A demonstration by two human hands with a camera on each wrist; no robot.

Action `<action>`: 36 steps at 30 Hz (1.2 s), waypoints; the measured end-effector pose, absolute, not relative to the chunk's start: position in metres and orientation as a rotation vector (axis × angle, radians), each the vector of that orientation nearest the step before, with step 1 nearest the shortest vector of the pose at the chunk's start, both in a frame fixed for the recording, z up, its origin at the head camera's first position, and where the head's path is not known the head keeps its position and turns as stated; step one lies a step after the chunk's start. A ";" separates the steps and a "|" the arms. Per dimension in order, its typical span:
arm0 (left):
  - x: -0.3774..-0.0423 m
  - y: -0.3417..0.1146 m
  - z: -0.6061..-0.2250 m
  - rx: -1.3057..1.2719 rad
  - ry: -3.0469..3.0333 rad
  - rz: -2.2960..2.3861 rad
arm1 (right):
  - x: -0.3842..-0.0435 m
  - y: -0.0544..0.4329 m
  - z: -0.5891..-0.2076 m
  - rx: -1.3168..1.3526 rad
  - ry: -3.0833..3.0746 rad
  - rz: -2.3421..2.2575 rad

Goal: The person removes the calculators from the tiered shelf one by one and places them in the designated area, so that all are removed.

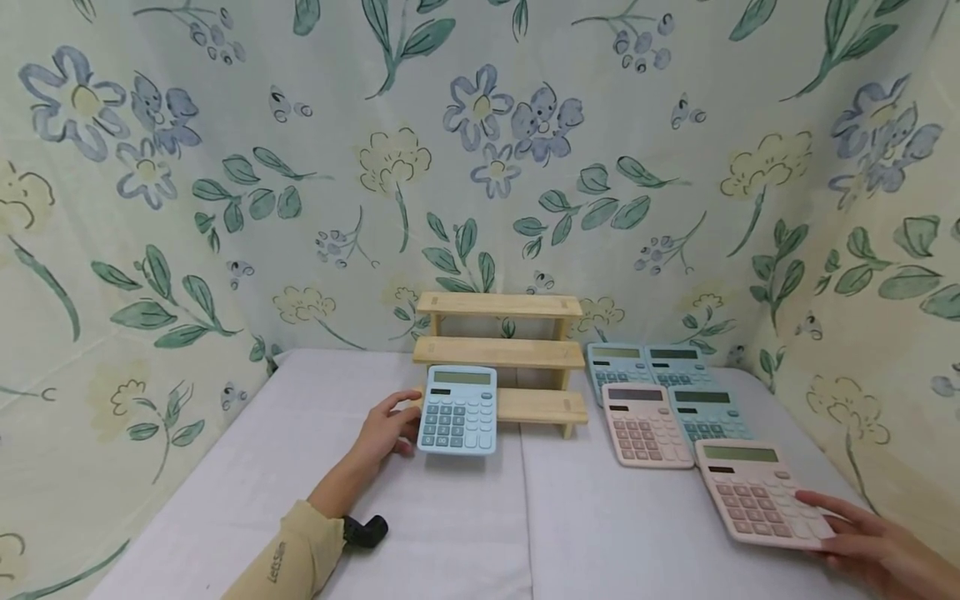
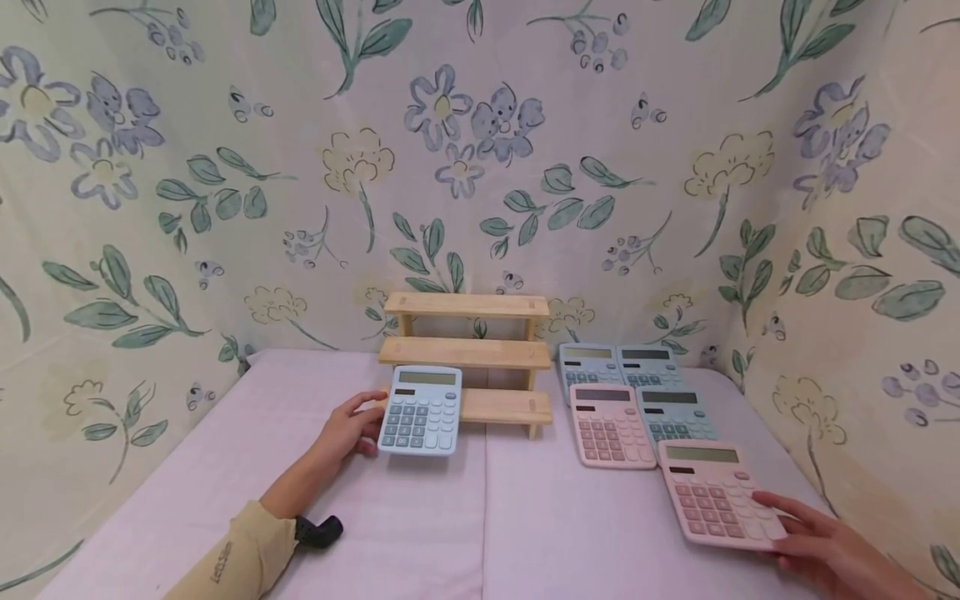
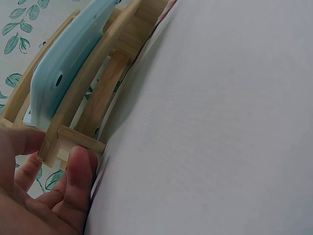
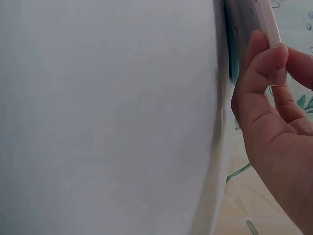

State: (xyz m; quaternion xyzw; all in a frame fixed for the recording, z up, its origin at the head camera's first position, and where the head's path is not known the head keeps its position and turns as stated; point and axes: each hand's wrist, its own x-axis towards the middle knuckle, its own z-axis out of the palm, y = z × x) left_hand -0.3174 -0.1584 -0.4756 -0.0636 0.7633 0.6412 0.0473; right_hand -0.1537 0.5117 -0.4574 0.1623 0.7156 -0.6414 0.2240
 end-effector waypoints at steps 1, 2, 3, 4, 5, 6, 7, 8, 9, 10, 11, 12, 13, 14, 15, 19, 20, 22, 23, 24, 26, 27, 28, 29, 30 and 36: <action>-0.317 -0.158 -0.475 -0.194 2.326 1.957 | -0.153 0.513 -0.458 0.458 1.974 -1.771; -0.317 -0.158 -0.475 -0.193 2.324 1.959 | -0.153 0.514 -0.459 0.470 1.973 -1.771; -0.317 -0.158 -0.475 -0.192 2.324 1.957 | -0.153 0.516 -0.460 0.467 1.964 -1.771; -0.317 -0.158 -0.474 -0.191 2.322 1.956 | -0.153 0.517 -0.461 0.475 1.957 -1.777; -0.317 -0.158 -0.474 -0.191 2.321 1.956 | -0.152 0.518 -0.461 0.473 1.948 -1.779; -0.317 -0.158 -0.474 -0.189 2.322 1.954 | -0.152 0.519 -0.462 0.469 1.947 -1.775; -0.317 -0.159 -0.474 -0.186 2.323 1.953 | -0.152 0.519 -0.463 0.469 1.950 -1.768; -0.317 -0.159 -0.473 -0.183 2.323 1.954 | -0.152 0.519 -0.463 0.476 1.956 -1.760; -0.317 -0.159 -0.473 -0.183 2.322 1.955 | -0.153 0.520 -0.464 0.481 1.965 -1.753; -0.317 -0.159 -0.473 -0.181 2.322 1.957 | -0.153 0.520 -0.465 0.503 1.976 -1.750; -0.317 -0.159 -0.473 -0.180 2.323 1.958 | -0.153 0.519 -0.465 0.514 1.985 -1.741; -0.317 -0.159 -0.473 -0.179 2.324 1.957 | -0.153 0.519 -0.466 0.528 1.993 -1.735; -0.317 -0.159 -0.473 -0.180 2.324 1.957 | -0.153 0.519 -0.467 0.538 1.993 -1.734; -0.317 -0.159 -0.473 -0.180 2.324 1.957 | -0.152 0.520 -0.468 0.535 1.992 -1.732; -0.317 -0.159 -0.473 -0.180 2.324 1.956 | -0.152 0.520 -0.469 0.533 1.994 -1.734; -0.318 -0.159 -0.474 -0.180 2.323 1.959 | -0.153 0.524 -0.470 0.521 1.971 -1.765; -0.318 -0.159 -0.474 -0.179 2.322 1.960 | -0.153 0.524 -0.471 0.517 1.964 -1.777; -0.317 -0.159 -0.474 -0.177 2.322 1.960 | -0.153 0.526 -0.471 0.517 1.951 -1.795; -0.317 -0.159 -0.474 -0.175 2.321 1.961 | -0.153 0.526 -0.471 0.513 1.948 -1.799; -0.317 -0.159 -0.474 -0.175 2.321 1.963 | -0.153 0.526 -0.471 0.502 1.944 -1.801; -0.317 -0.159 -0.474 -0.171 2.321 1.964 | -0.153 0.526 -0.471 0.490 1.942 -1.797; -0.317 -0.159 -0.474 -0.170 2.322 1.964 | -0.152 0.525 -0.471 0.482 1.942 -1.794; -0.317 -0.159 -0.474 -0.168 2.323 1.964 | -0.152 0.525 -0.471 0.472 1.939 -1.793; -0.316 -0.159 -0.474 -0.168 2.322 1.964 | -0.152 0.525 -0.471 0.463 1.939 -1.792; -0.316 -0.159 -0.474 -0.167 2.324 1.962 | -0.152 0.525 -0.470 0.457 1.937 -1.792; -0.316 -0.159 -0.476 -0.162 2.325 1.967 | -0.150 0.521 -0.470 0.512 1.992 -1.772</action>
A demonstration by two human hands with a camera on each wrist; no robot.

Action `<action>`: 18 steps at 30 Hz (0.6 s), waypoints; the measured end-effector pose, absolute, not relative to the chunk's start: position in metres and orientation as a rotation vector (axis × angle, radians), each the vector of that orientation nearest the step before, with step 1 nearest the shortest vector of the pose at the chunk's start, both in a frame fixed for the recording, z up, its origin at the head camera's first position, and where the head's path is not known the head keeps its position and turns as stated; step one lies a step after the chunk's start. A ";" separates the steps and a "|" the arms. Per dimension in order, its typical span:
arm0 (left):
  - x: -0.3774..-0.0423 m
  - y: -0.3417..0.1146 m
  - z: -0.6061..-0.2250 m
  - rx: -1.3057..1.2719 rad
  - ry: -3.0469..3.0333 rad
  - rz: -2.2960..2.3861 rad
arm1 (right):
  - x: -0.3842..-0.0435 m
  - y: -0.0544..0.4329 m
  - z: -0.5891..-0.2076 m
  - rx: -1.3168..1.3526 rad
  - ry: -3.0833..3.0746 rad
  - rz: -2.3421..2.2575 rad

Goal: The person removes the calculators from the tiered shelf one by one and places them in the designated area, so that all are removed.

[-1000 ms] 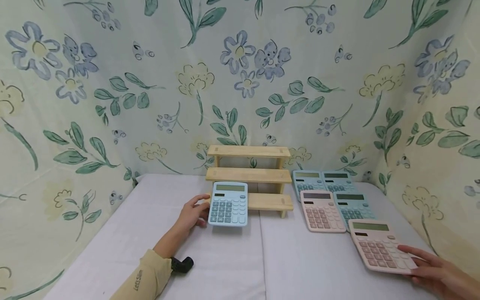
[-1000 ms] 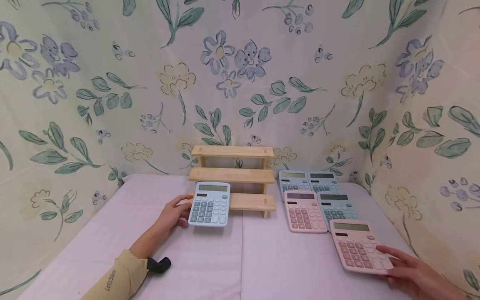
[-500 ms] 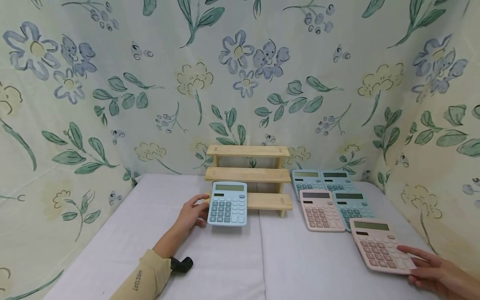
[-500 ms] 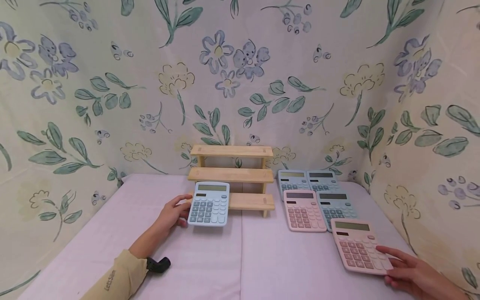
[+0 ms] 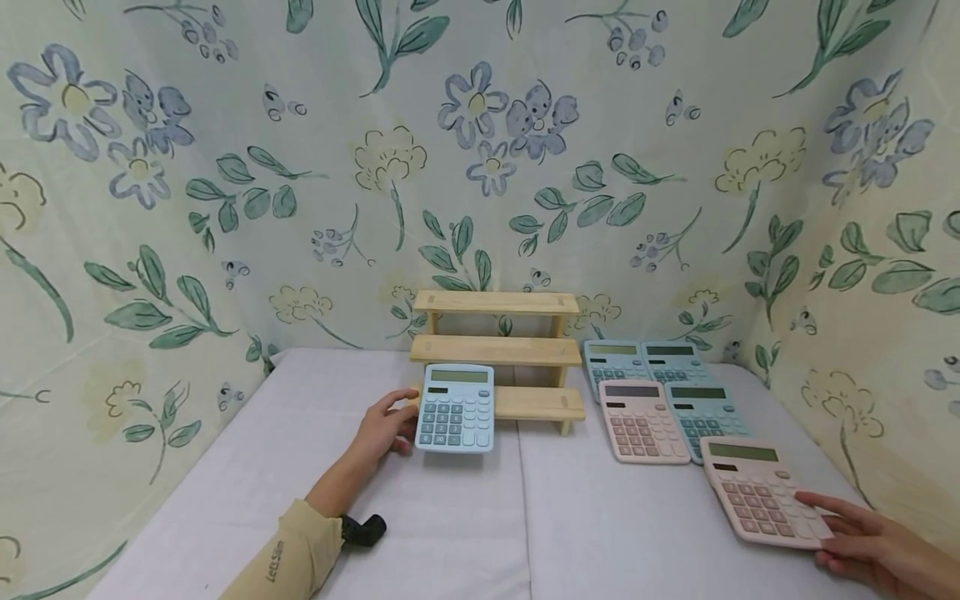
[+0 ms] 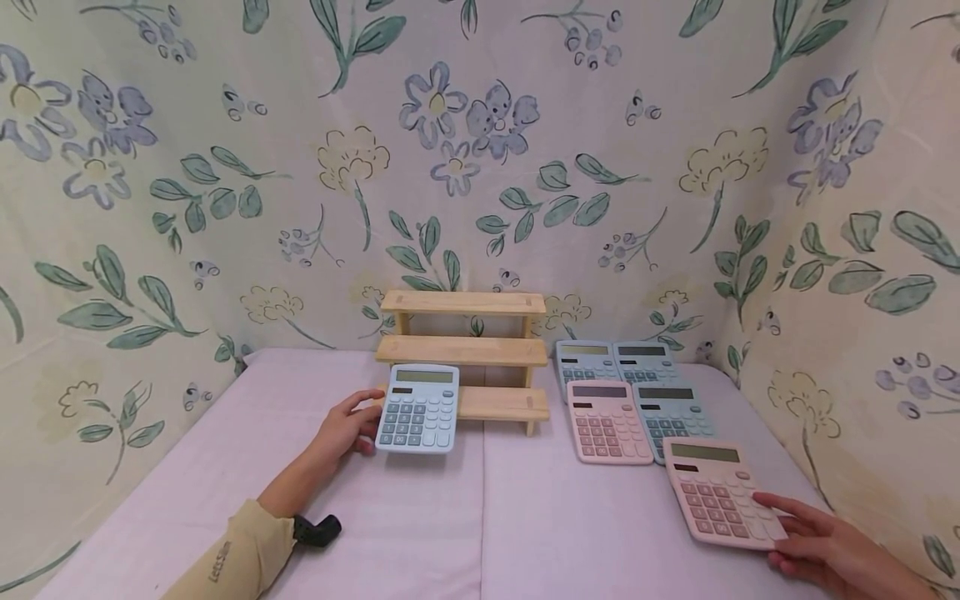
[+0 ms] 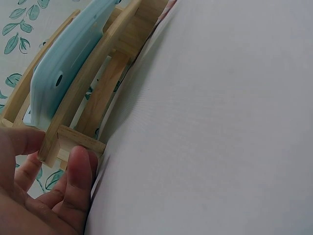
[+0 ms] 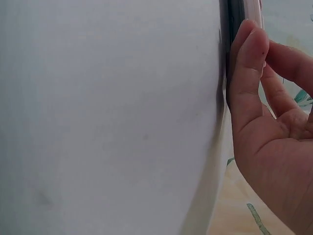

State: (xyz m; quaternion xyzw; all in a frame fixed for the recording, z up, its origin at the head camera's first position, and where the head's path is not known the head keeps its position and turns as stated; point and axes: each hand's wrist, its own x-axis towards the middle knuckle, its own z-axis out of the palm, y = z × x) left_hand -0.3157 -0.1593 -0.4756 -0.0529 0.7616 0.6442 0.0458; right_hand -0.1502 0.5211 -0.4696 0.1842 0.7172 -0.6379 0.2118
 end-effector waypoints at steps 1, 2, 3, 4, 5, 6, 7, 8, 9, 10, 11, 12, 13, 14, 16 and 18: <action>-0.316 -0.159 -0.476 -0.163 2.324 1.970 | -0.150 0.521 -0.469 0.531 2.007 -1.768; -0.316 -0.159 -0.476 -0.163 2.327 1.969 | -0.150 0.520 -0.470 0.548 2.018 -1.765; -0.317 -0.158 -0.476 -0.164 2.327 1.970 | -0.149 0.519 -0.469 0.554 2.036 -1.753; -0.316 -0.158 -0.477 -0.168 2.329 1.970 | -0.149 0.518 -0.469 0.558 2.051 -1.739; -0.316 -0.159 -0.477 -0.172 2.330 1.971 | -0.149 0.518 -0.468 0.563 2.065 -1.726; -0.316 -0.159 -0.477 -0.173 2.333 1.969 | -0.149 0.517 -0.468 0.560 2.079 -1.713; -0.316 -0.159 -0.477 -0.174 2.335 1.967 | -0.149 0.516 -0.468 0.548 2.101 -1.688; -0.315 -0.158 -0.477 -0.175 2.335 1.966 | -0.148 0.516 -0.467 0.534 2.123 -1.660; -0.315 -0.158 -0.476 -0.176 2.334 1.967 | -0.148 0.515 -0.466 0.528 2.143 -1.637; -0.316 -0.158 -0.476 -0.178 2.333 1.967 | -0.148 0.515 -0.466 0.528 2.159 -1.618; -0.316 -0.158 -0.476 -0.178 2.332 1.967 | -0.148 0.514 -0.465 0.519 2.174 -1.597; -0.316 -0.158 -0.476 -0.179 2.327 1.971 | -0.148 0.513 -0.465 0.509 2.203 -1.559; -0.316 -0.158 -0.476 -0.182 2.321 1.977 | -0.149 0.513 -0.464 0.500 2.231 -1.519; -0.316 -0.158 -0.476 -0.184 2.314 1.983 | -0.149 0.512 -0.464 0.499 2.256 -1.485; -0.316 -0.158 -0.477 -0.185 2.304 1.995 | -0.149 0.510 -0.462 0.495 2.298 -1.427; -0.316 -0.159 -0.476 -0.187 2.292 2.006 | -0.149 0.508 -0.461 0.492 2.329 -1.385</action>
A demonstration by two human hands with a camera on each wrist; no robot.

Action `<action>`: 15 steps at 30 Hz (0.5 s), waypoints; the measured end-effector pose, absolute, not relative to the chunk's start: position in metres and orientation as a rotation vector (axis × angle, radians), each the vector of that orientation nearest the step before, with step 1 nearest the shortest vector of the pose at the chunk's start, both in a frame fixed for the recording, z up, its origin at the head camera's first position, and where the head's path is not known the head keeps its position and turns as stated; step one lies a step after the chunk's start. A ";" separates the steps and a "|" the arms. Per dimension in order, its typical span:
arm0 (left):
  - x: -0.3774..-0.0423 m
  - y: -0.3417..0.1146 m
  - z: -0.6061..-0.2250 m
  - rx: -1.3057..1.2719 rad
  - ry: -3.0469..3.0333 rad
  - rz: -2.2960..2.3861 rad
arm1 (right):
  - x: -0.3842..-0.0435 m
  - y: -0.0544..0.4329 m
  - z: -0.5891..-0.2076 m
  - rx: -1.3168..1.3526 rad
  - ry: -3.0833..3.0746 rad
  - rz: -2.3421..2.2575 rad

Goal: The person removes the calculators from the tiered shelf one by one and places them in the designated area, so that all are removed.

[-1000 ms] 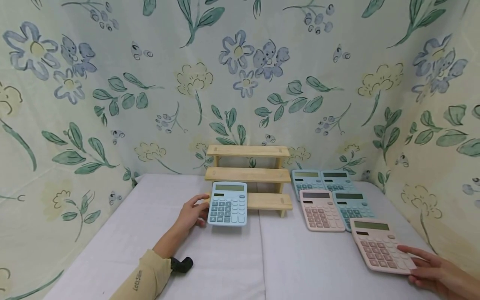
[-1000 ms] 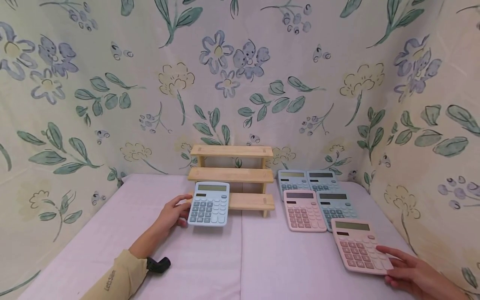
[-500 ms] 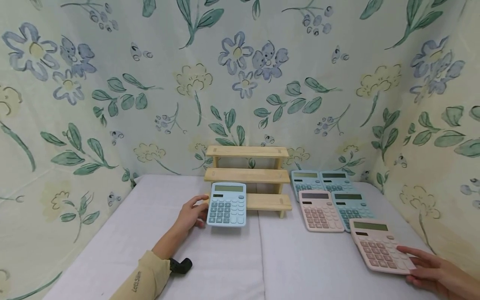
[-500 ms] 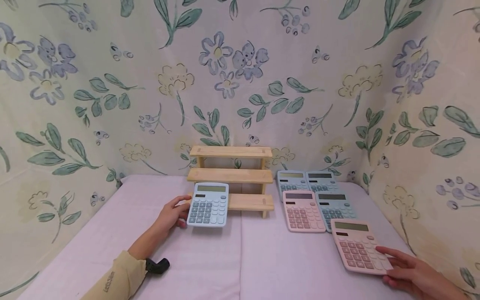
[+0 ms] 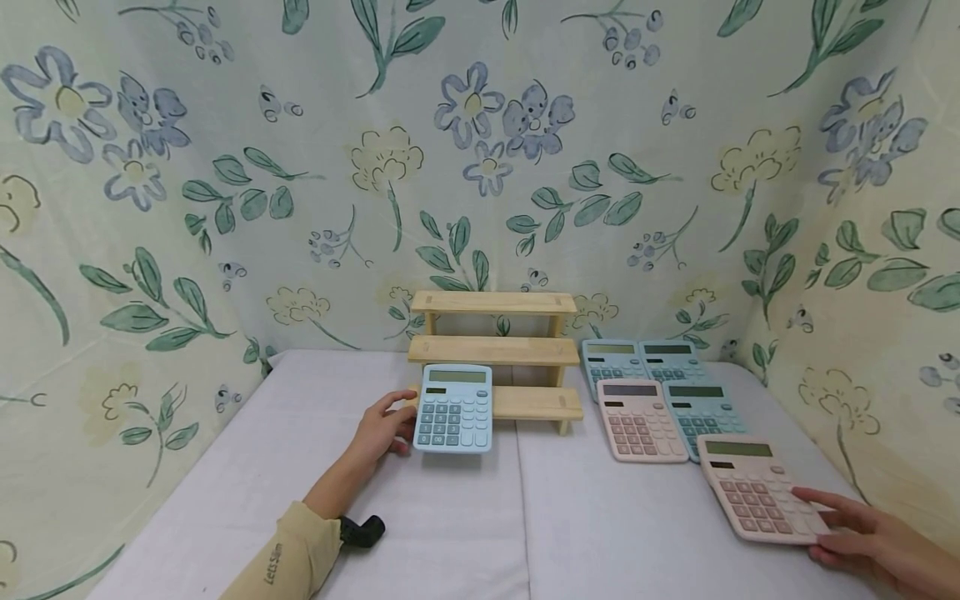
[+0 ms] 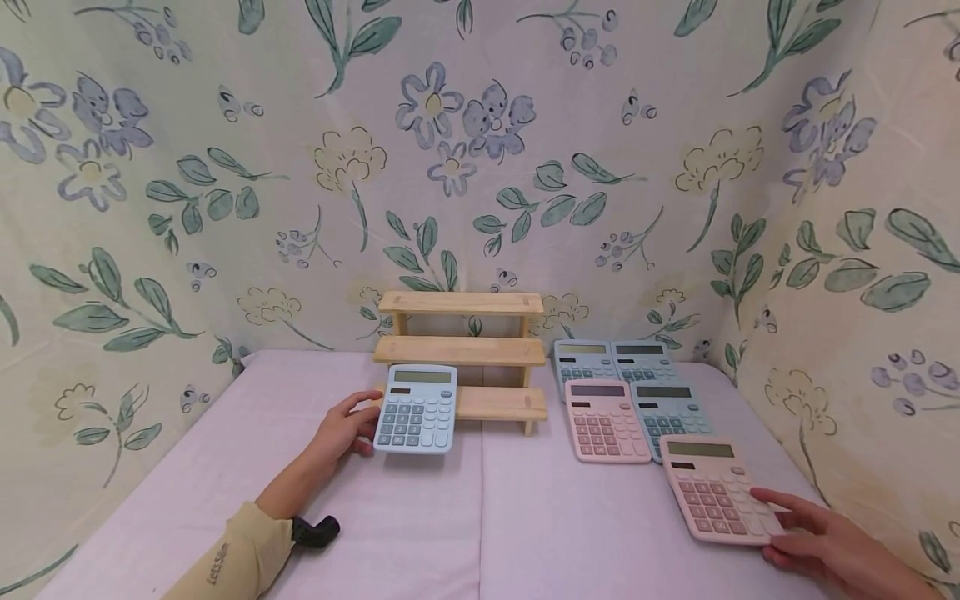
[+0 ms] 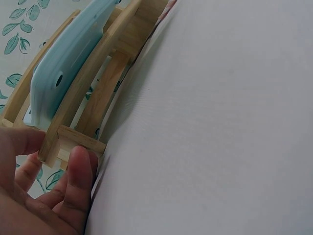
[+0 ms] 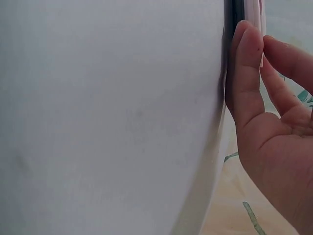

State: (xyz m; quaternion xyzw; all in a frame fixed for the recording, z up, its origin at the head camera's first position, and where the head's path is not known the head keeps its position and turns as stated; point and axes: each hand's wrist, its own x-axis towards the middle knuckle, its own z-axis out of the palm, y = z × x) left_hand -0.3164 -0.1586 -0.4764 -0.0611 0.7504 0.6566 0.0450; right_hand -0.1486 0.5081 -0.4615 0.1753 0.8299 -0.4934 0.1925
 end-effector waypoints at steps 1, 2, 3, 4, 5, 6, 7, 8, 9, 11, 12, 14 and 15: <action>-0.317 -0.159 -0.476 -0.186 2.291 2.005 | -0.148 0.508 -0.461 0.493 2.327 -1.391; -0.317 -0.159 -0.476 -0.184 2.292 2.003 | -0.148 0.507 -0.461 0.497 2.325 -1.399; -0.317 -0.159 -0.476 -0.183 2.293 2.003 | -0.149 0.507 -0.461 0.502 2.321 -1.408; -0.317 -0.159 -0.476 -0.183 2.295 2.001 | -0.149 0.507 -0.461 0.505 2.316 -1.418; -0.317 -0.159 -0.476 -0.182 2.297 1.999 | -0.149 0.507 -0.461 0.511 2.310 -1.429; -0.317 -0.159 -0.476 -0.181 2.299 1.997 | -0.149 0.507 -0.461 0.515 2.305 -1.436; -0.317 -0.159 -0.476 -0.181 2.299 1.997 | -0.149 0.507 -0.461 0.518 2.299 -1.443; -0.317 -0.159 -0.476 -0.180 2.301 1.995 | -0.150 0.507 -0.461 0.522 2.298 -1.444; -0.317 -0.159 -0.476 -0.180 2.302 1.995 | -0.150 0.507 -0.461 0.525 2.299 -1.443; -0.317 -0.159 -0.476 -0.176 2.302 1.996 | -0.151 0.507 -0.462 0.530 2.299 -1.444; -0.317 -0.159 -0.477 -0.177 2.300 1.998 | -0.151 0.507 -0.462 0.530 2.304 -1.437; -0.317 -0.159 -0.477 -0.178 2.296 1.999 | -0.152 0.507 -0.463 0.524 2.313 -1.424; -0.317 -0.159 -0.477 -0.180 2.292 2.001 | -0.152 0.507 -0.463 0.521 2.316 -1.416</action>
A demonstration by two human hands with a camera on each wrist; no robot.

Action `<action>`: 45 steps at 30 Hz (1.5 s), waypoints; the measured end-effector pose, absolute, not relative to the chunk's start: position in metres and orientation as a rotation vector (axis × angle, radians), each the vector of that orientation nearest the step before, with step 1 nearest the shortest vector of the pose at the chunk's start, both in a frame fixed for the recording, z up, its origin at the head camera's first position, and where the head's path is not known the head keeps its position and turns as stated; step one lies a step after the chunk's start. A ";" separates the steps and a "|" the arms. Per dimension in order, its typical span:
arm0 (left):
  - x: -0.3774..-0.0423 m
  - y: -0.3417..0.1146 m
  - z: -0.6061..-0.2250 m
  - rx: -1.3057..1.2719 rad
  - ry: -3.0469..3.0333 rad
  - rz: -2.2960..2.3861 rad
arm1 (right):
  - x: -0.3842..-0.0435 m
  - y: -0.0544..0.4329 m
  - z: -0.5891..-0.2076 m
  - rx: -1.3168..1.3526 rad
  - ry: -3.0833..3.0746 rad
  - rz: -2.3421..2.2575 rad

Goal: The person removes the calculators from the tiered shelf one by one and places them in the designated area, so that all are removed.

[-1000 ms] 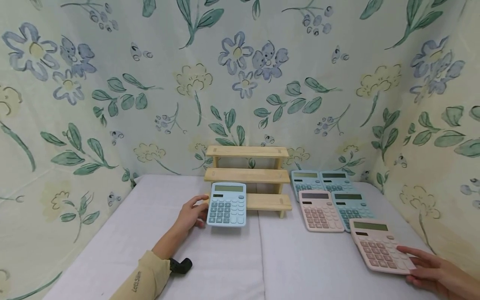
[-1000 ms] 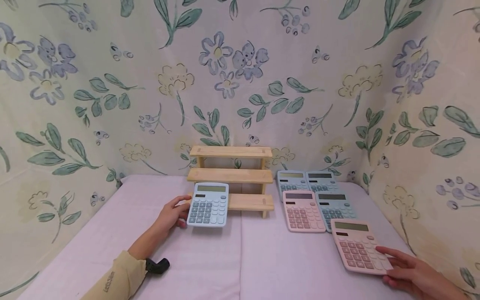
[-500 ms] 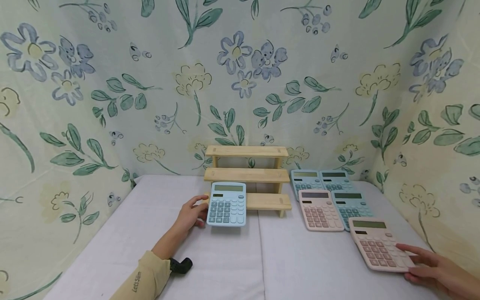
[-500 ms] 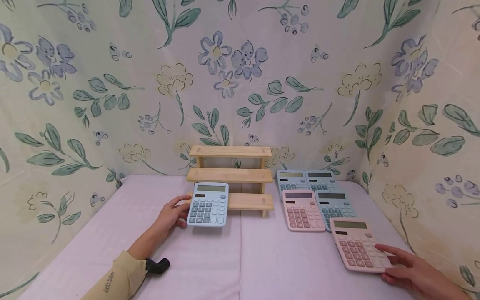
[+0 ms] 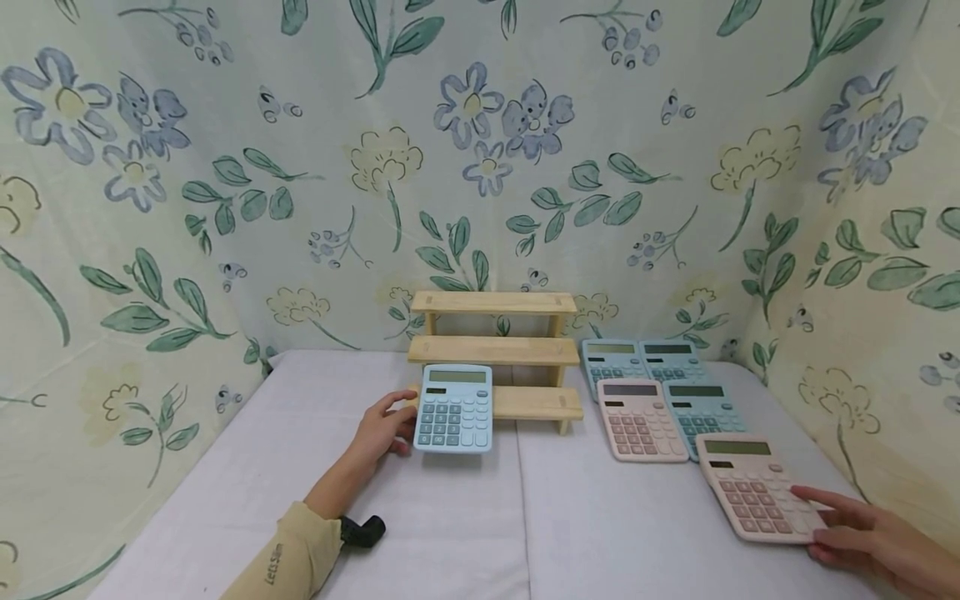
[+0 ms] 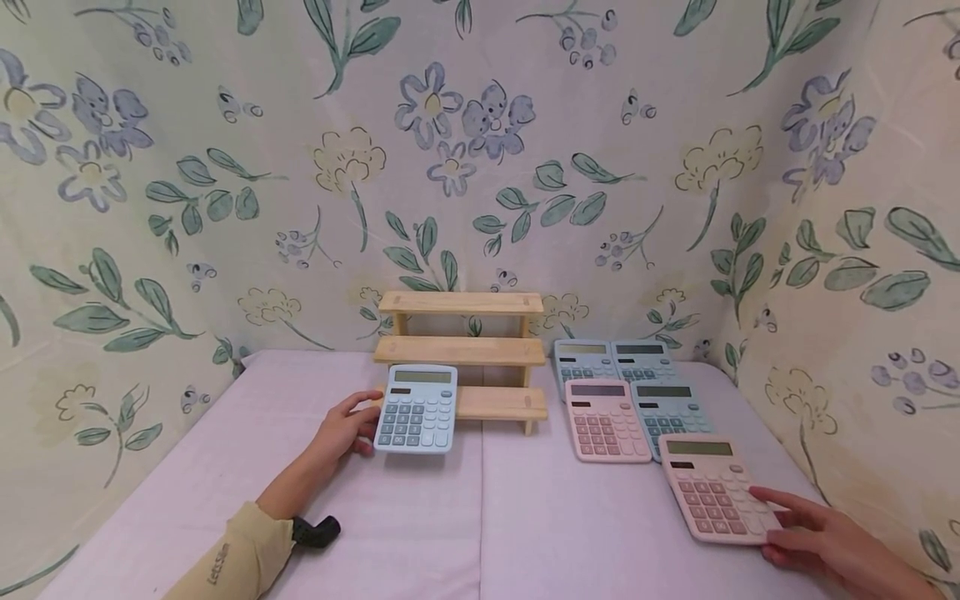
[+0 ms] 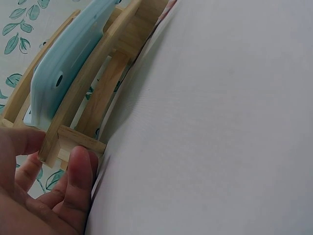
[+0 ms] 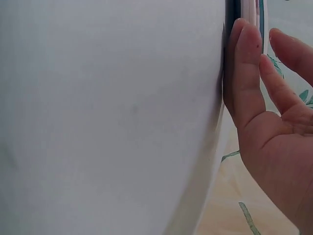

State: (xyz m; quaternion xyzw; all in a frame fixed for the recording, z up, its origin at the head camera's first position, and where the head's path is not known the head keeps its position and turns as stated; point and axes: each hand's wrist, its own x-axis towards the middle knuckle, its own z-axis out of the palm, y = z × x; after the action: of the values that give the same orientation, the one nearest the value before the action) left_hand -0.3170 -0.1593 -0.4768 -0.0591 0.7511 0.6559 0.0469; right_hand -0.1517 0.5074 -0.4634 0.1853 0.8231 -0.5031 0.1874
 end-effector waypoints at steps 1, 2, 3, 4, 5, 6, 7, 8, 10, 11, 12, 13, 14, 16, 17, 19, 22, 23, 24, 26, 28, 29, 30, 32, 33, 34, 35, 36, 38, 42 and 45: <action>-0.317 -0.159 -0.477 -0.181 2.288 2.004 | -0.152 0.507 -0.464 0.520 2.317 -1.410; -0.316 -0.159 -0.477 -0.176 2.289 2.005 | -0.152 0.508 -0.464 0.520 2.314 -1.406; -0.316 -0.159 -0.477 -0.180 2.286 2.007 | -0.152 0.508 -0.464 0.516 2.312 -1.402; -0.316 -0.159 -0.477 -0.173 2.290 2.005 | -0.151 0.508 -0.464 0.513 2.308 -1.398; -0.316 -0.159 -0.477 -0.173 2.288 2.008 | -0.151 0.508 -0.464 0.518 2.300 -1.400; -0.316 -0.159 -0.477 -0.173 2.288 2.009 | -0.151 0.507 -0.464 0.524 2.294 -1.402; -0.315 -0.159 -0.476 -0.172 2.288 2.009 | -0.151 0.507 -0.464 0.529 2.287 -1.406; -0.315 -0.159 -0.476 -0.171 2.291 2.007 | -0.151 0.507 -0.463 0.530 2.284 -1.406; -0.316 -0.159 -0.476 -0.177 2.291 2.005 | -0.150 0.506 -0.462 0.523 2.280 -1.405; -0.316 -0.159 -0.475 -0.183 2.288 2.005 | -0.150 0.506 -0.462 0.526 2.281 -1.404; -0.316 -0.159 -0.475 -0.184 2.290 2.003 | -0.150 0.505 -0.461 0.523 2.287 -1.395; -0.316 -0.159 -0.475 -0.184 2.292 2.001 | -0.150 0.505 -0.461 0.516 2.291 -1.386; -0.316 -0.159 -0.475 -0.184 2.295 1.999 | -0.150 0.504 -0.460 0.508 2.297 -1.374; -0.317 -0.159 -0.475 -0.180 2.299 1.996 | -0.150 0.503 -0.459 0.504 2.313 -1.348; -0.317 -0.159 -0.475 -0.179 2.299 1.996 | -0.150 0.503 -0.458 0.495 2.324 -1.326; -0.318 -0.159 -0.475 -0.176 2.302 1.997 | -0.150 0.502 -0.457 0.479 2.344 -1.287; -0.318 -0.159 -0.474 -0.173 2.304 2.001 | -0.150 0.502 -0.453 0.464 2.381 -1.201; -0.318 -0.159 -0.475 -0.171 2.306 2.003 | -0.149 0.502 -0.451 0.454 2.394 -1.169; -0.318 -0.159 -0.475 -0.170 2.308 2.001 | -0.150 0.503 -0.450 0.458 2.410 -1.140; -0.318 -0.159 -0.476 -0.168 2.314 1.995 | -0.149 0.503 -0.446 0.440 2.453 -1.071; -0.318 -0.159 -0.477 -0.170 2.315 1.991 | -0.147 0.503 -0.442 0.418 2.506 -1.019; -0.318 -0.159 -0.477 -0.173 2.314 1.991 | -0.147 0.502 -0.441 0.410 2.533 -1.001; -0.318 -0.159 -0.477 -0.174 2.314 1.991 | -0.146 0.501 -0.438 0.406 2.557 -0.987; -0.317 -0.159 -0.478 -0.176 2.315 1.994 | -0.146 0.497 -0.433 0.389 2.591 -0.971; -0.318 -0.159 -0.477 -0.179 2.314 1.999 | -0.147 0.494 -0.430 0.383 2.605 -0.969; -0.318 -0.159 -0.477 -0.179 2.314 2.001 | -0.147 0.491 -0.428 0.379 2.614 -0.968; -0.318 -0.159 -0.477 -0.178 2.317 2.001 | -0.148 0.488 -0.425 0.372 2.623 -0.965; -0.318 -0.159 -0.477 -0.177 2.317 2.001 | -0.150 0.484 -0.423 0.360 2.631 -0.963; -0.318 -0.159 -0.477 -0.179 2.318 1.999 | -0.152 0.477 -0.419 0.340 2.641 -0.982; -0.318 -0.159 -0.478 -0.184 2.313 1.999 | -0.154 0.461 -0.413 0.318 2.618 -1.066; -0.318 -0.158 -0.478 -0.183 2.310 2.004 | -0.155 0.447 -0.406 0.314 2.593 -1.106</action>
State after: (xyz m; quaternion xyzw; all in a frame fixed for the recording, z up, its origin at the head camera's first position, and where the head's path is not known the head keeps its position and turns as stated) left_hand -0.3183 -0.1579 -0.4782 -0.0598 0.7534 0.6537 0.0389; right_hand -0.1552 0.4472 -0.4063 0.1096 0.9035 -0.3855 0.1517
